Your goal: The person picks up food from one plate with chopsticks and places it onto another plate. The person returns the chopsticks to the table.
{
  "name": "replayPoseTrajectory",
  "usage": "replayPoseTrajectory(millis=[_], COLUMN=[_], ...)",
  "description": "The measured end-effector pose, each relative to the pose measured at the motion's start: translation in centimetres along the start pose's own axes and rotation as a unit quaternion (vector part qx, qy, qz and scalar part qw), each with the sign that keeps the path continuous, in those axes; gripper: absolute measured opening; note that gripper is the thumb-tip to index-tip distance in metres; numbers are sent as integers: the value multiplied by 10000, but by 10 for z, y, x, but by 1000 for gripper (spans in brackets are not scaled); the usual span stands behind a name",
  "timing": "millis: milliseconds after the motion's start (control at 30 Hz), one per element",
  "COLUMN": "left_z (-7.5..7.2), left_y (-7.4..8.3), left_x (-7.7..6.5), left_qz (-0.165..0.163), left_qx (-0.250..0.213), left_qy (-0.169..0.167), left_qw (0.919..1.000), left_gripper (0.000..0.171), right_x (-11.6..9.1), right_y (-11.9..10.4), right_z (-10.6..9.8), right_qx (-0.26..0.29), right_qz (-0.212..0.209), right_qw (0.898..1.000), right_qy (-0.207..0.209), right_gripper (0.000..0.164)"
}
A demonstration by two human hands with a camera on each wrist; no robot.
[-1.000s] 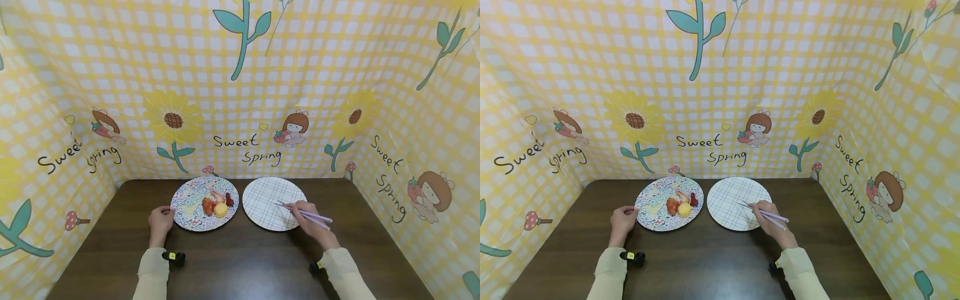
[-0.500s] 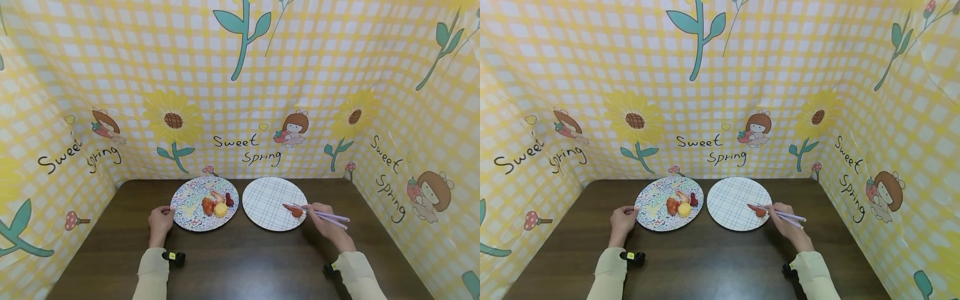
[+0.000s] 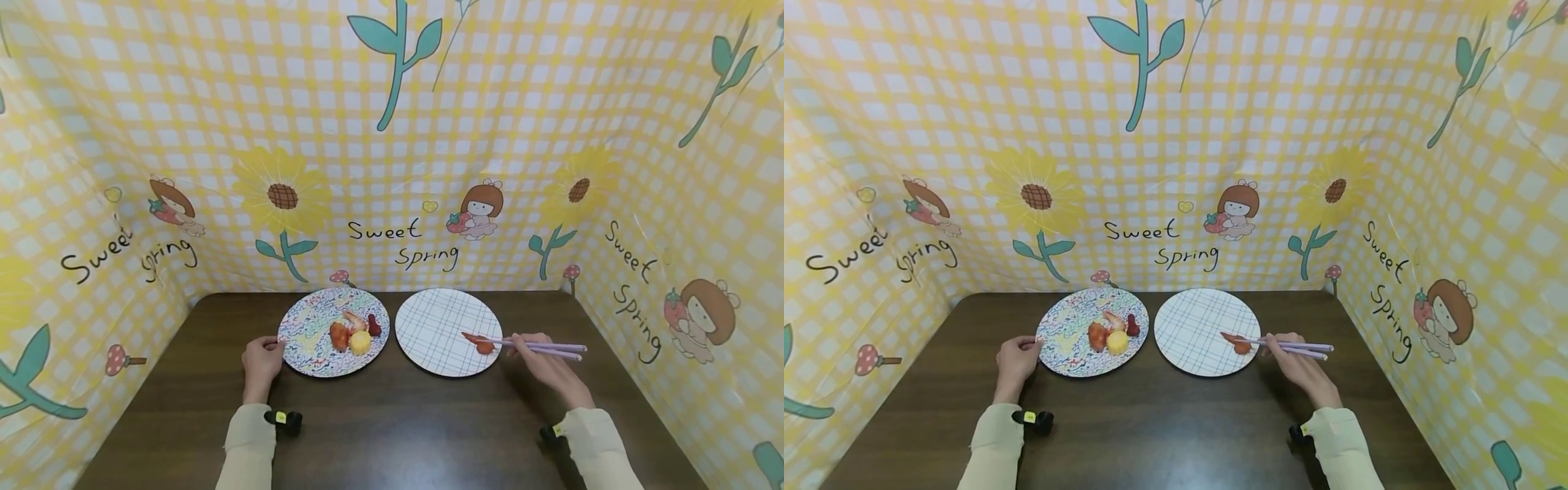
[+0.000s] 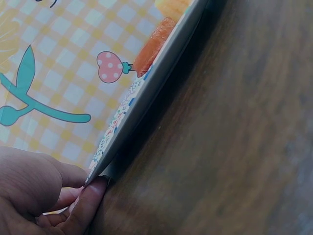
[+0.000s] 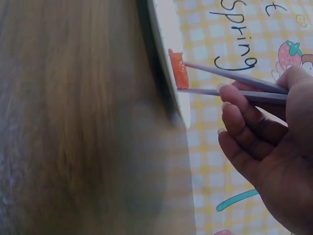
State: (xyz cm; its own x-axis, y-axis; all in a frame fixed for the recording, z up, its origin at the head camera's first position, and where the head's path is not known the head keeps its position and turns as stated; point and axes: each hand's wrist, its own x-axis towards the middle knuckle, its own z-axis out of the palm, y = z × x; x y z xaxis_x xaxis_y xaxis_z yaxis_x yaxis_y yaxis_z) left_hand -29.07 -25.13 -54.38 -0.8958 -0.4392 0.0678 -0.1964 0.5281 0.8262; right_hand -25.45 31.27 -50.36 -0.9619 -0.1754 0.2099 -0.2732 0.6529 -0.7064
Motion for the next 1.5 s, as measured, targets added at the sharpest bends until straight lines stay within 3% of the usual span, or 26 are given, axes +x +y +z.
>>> replayPoseTrajectory(millis=[167,300,500,600,700,867,967,1100,1333,1500], left_z=[-1,-1,1,3,4,3,3,2,2,2], left_y=[0,-1,-1,0,0,-1,-2,-1,-1,-2], left_x=[0,2,2,2,1,1,2,2,2,1], left_qz=[-9,-15,-35,-24,-8,-3,-22,-32,3,27], left_qx=[12,17,5,2,-22,-30,-18,-38,-65,-61], left_qy=[-14,19,-29,-45,-10,24,28,34,67,47], left_qw=[10000,10000,10000,10000,10000,10000,10000,10000,10000,10000], left_gripper=[31,32,32,31,31,31,31,31,30,31], right_x=[1,2,0,-1,-3,-2,0,0,0,0], right_y=[-14,-21,-15,-10,-9,-6,-6,-15,-32,-34], right_z=[4,9,10,5,-2,-5,-4,-3,3,15], right_qx=[100,-146,-207,-10,-74,-168,170,402,332,110], right_qz=[-335,-793,-1274,-1143,-597,37,-10,-87,-363,-918], right_qw=[9994,9967,9912,9916,9964,9998,9988,9974,9984,9957], right_qy=[-7,131,292,611,605,-122,-466,-586,-272,-27], right_gripper=[35,30,32,28,37,46,44,44,33,30])
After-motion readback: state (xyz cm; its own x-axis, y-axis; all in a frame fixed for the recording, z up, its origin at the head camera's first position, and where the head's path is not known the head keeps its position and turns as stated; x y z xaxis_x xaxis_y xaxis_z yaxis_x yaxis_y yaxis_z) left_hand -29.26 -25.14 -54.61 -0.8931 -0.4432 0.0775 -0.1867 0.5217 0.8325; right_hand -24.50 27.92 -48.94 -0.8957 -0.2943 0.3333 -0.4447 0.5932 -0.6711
